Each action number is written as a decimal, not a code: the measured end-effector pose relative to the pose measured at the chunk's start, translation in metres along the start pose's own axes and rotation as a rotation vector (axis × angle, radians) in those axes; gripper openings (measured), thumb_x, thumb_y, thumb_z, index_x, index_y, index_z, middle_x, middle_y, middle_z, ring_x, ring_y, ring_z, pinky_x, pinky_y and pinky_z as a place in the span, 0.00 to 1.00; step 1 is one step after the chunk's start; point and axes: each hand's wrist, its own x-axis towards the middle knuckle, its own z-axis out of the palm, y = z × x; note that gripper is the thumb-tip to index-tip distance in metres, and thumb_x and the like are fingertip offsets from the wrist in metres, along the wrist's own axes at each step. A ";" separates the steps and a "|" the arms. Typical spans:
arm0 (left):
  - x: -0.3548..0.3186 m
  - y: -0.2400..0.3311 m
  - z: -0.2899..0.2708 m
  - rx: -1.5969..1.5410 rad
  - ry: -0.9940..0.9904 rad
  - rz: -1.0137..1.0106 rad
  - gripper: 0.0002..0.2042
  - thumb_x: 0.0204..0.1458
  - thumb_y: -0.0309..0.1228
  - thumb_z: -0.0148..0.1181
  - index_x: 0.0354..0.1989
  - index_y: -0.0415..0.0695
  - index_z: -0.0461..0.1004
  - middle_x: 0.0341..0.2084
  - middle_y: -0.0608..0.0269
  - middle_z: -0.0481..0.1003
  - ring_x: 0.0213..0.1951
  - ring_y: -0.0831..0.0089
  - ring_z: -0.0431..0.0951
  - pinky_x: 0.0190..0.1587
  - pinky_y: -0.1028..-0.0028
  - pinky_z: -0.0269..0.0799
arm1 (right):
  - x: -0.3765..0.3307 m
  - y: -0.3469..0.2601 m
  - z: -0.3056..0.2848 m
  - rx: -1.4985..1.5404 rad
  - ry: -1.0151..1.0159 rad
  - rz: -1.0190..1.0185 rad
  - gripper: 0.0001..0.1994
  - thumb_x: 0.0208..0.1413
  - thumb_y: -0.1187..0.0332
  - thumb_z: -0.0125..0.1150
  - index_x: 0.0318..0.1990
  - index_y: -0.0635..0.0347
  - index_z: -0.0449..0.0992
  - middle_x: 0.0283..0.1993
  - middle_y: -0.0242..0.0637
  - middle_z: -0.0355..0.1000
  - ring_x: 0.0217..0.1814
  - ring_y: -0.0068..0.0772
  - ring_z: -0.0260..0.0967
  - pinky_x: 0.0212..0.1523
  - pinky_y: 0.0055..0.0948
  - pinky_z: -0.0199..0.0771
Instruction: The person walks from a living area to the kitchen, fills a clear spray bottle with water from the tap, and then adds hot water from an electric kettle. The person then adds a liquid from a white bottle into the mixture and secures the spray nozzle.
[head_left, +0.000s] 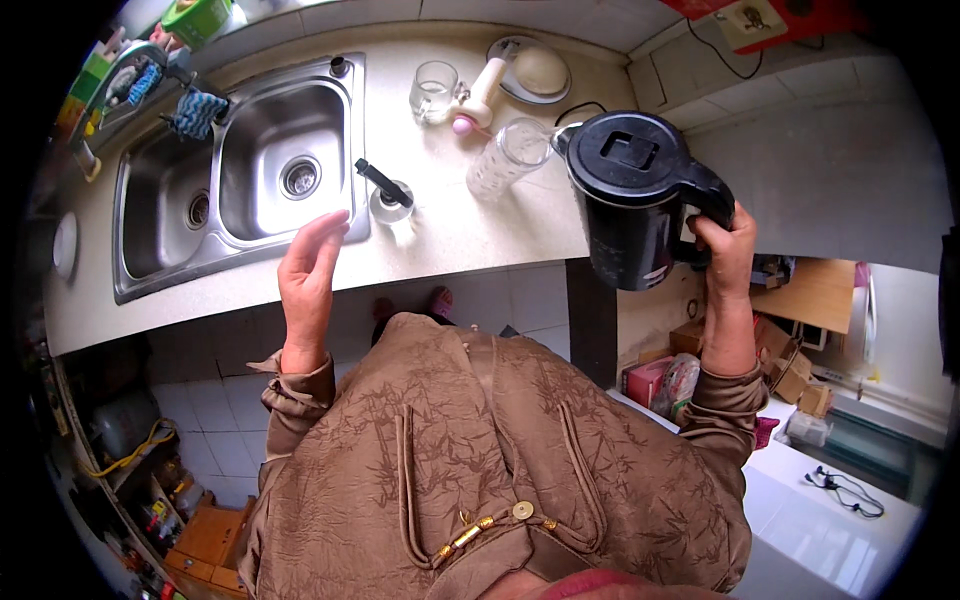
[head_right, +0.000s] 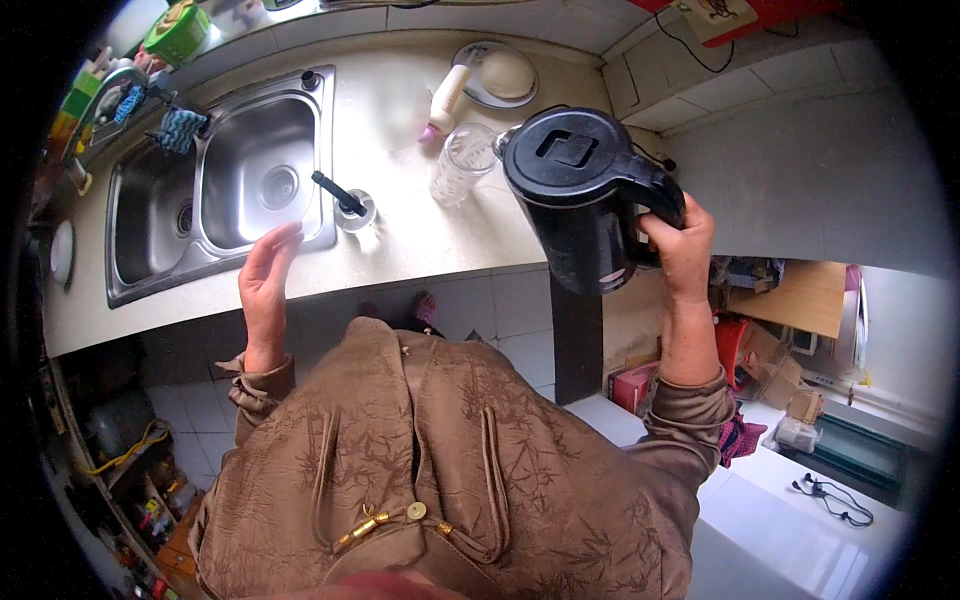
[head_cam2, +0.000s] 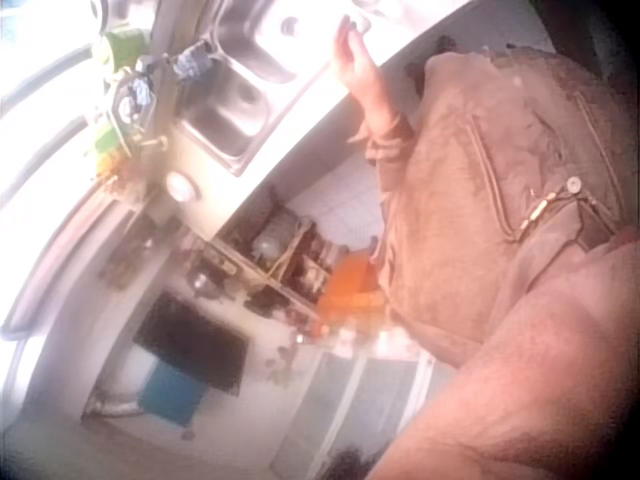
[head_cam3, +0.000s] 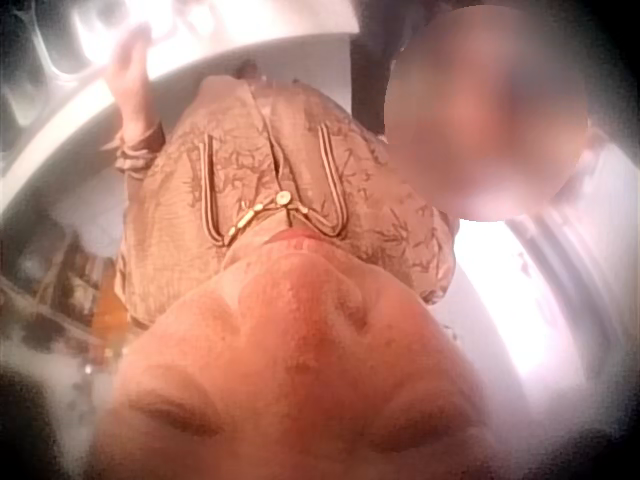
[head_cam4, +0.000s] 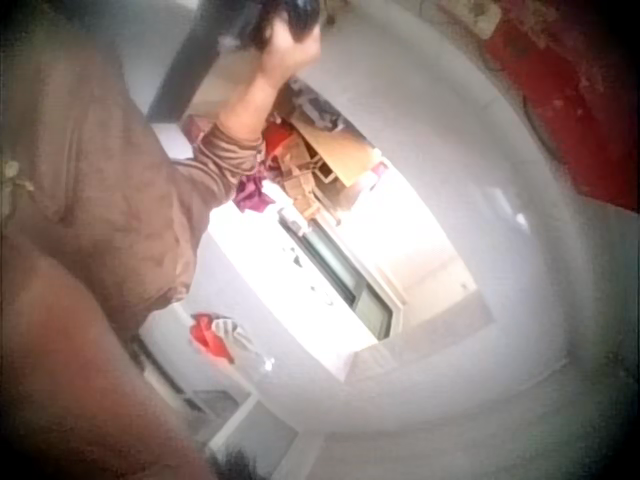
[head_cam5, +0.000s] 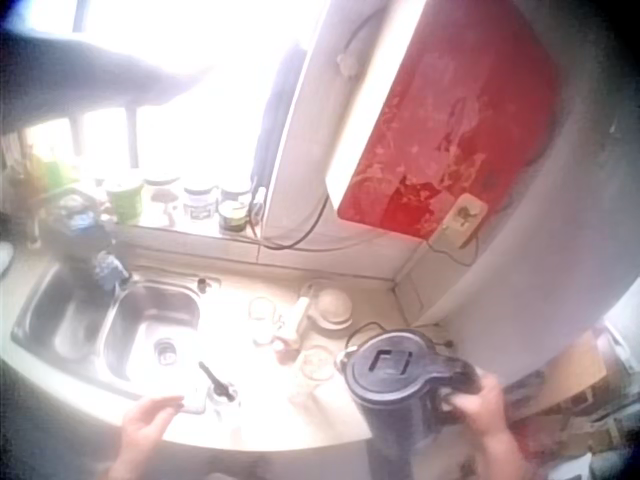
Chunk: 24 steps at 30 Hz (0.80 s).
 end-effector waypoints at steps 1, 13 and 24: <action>0.000 0.000 0.000 0.006 -0.001 -0.003 0.11 0.60 0.23 0.52 0.50 0.36 0.73 0.46 0.58 0.75 0.49 0.72 0.74 0.54 0.74 0.68 | 0.000 -0.002 0.000 -0.004 -0.005 -0.002 0.11 0.40 0.78 0.57 0.34 0.61 0.79 0.21 0.19 0.65 0.20 0.12 0.58 0.22 0.17 0.55; 0.005 -0.003 -0.003 0.016 -0.005 -0.026 0.11 0.60 0.23 0.52 0.49 0.36 0.74 0.45 0.59 0.76 0.49 0.72 0.74 0.54 0.74 0.68 | 0.002 -0.015 -0.002 -0.082 -0.012 -0.013 0.06 0.41 0.76 0.55 0.29 0.61 0.75 0.21 0.27 0.68 0.20 0.17 0.61 0.22 0.18 0.59; 0.005 -0.005 -0.008 0.014 -0.025 -0.040 0.11 0.60 0.24 0.52 0.49 0.37 0.74 0.45 0.59 0.76 0.49 0.72 0.74 0.54 0.74 0.68 | -0.001 -0.019 -0.002 -0.068 -0.010 -0.010 0.10 0.42 0.77 0.58 0.35 0.61 0.79 0.23 0.19 0.67 0.21 0.11 0.58 0.23 0.15 0.55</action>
